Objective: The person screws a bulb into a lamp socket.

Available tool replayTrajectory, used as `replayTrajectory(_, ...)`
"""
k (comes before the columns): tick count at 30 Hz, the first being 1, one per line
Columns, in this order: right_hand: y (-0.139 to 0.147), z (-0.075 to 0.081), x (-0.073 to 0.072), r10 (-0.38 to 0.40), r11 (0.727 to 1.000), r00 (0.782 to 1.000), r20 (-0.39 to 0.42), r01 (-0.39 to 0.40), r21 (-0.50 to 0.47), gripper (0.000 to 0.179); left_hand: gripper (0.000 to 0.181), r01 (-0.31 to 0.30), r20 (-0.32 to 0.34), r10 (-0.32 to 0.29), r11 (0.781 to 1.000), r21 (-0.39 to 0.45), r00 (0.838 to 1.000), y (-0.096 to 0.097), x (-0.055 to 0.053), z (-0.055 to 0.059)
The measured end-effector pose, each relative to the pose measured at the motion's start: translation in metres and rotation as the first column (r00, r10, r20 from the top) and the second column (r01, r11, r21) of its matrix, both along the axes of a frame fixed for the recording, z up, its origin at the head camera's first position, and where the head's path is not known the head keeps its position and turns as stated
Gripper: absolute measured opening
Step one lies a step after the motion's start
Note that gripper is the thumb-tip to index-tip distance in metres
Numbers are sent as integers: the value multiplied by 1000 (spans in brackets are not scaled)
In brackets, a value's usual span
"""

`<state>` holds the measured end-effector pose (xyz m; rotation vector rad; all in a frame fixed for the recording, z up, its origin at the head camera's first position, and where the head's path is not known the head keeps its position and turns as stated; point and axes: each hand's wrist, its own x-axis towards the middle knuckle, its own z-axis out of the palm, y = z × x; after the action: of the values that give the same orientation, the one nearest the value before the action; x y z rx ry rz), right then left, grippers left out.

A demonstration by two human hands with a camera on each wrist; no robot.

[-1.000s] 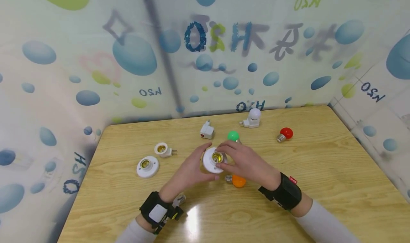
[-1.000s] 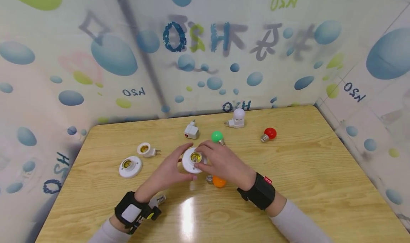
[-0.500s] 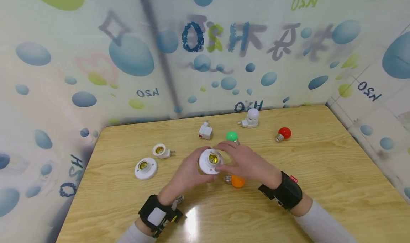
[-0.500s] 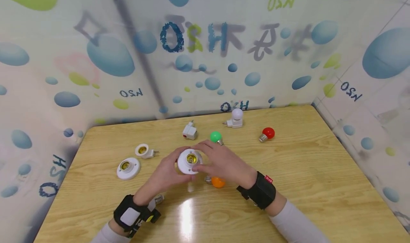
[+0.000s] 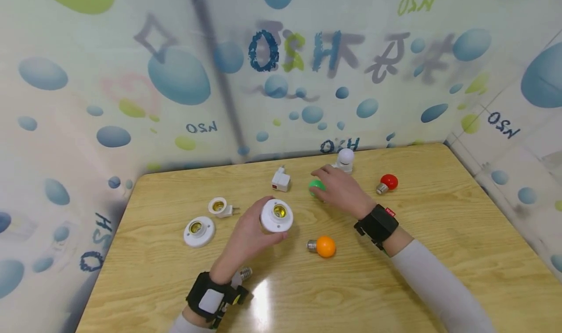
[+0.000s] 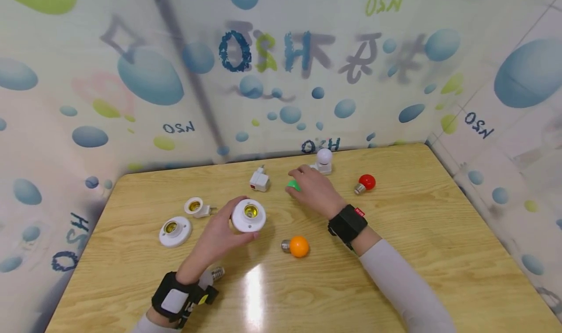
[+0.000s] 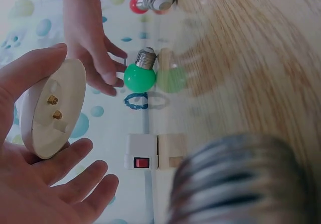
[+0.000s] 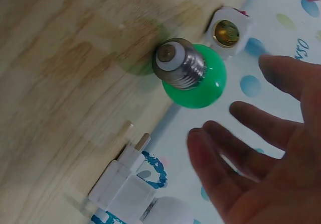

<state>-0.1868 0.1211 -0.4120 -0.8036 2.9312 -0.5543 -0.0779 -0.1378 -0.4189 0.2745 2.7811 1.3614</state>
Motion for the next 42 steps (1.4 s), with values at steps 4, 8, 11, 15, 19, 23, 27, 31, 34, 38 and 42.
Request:
replayTrajectory(4,-8,-5,-7,1,995,1000,24,-3,96,50,98,5,16,-5,1000,11,1000,-1,1,0)
replayTrajectory(8,-13,-10,-12,9,987,998,61,-19,159,50,101,10,14,-10,1000,9,1000,-1,1,0)
replayTrajectory(11,-15,-12,-14,2,984,996,92,-18,175,50,101,6,10,-6,1000,1,1000,-2,2,0)
replayTrajectory(15,-15,-12,-14,-11,985,993,120,-9,172,49,101,0,7,0,1000,-2,1000,-2,2,0)
replayTrajectory(19,-12,-10,-12,-34,990,991,130,15,139,49,98,0,-4,0,1000,9,1000,0,1,-1)
replayTrajectory(23,-7,-1,-6,-57,997,988,140,51,51,50,94,-4,-6,4,1000,27,1000,2,2,0)
replayTrajectory(27,-1,14,6,-50,997,990,133,58,-56,51,91,-4,-10,4,1000,20,1000,4,2,2)
replayTrajectory(31,5,24,20,-20,987,996,88,33,-157,51,90,3,-1,-3,1000,10,1000,7,2,4)
replayTrajectory(34,11,31,32,-9,975,998,56,21,-223,50,89,13,14,-13,1000,16,1000,11,2,5)
replayTrajectory(38,18,40,45,-8,956,999,43,20,-293,51,88,30,10,-30,999,13,1000,17,1,5)
replayTrajectory(42,22,46,56,17,940,999,27,-7,-340,54,89,48,3,-48,999,0,999,23,0,5)
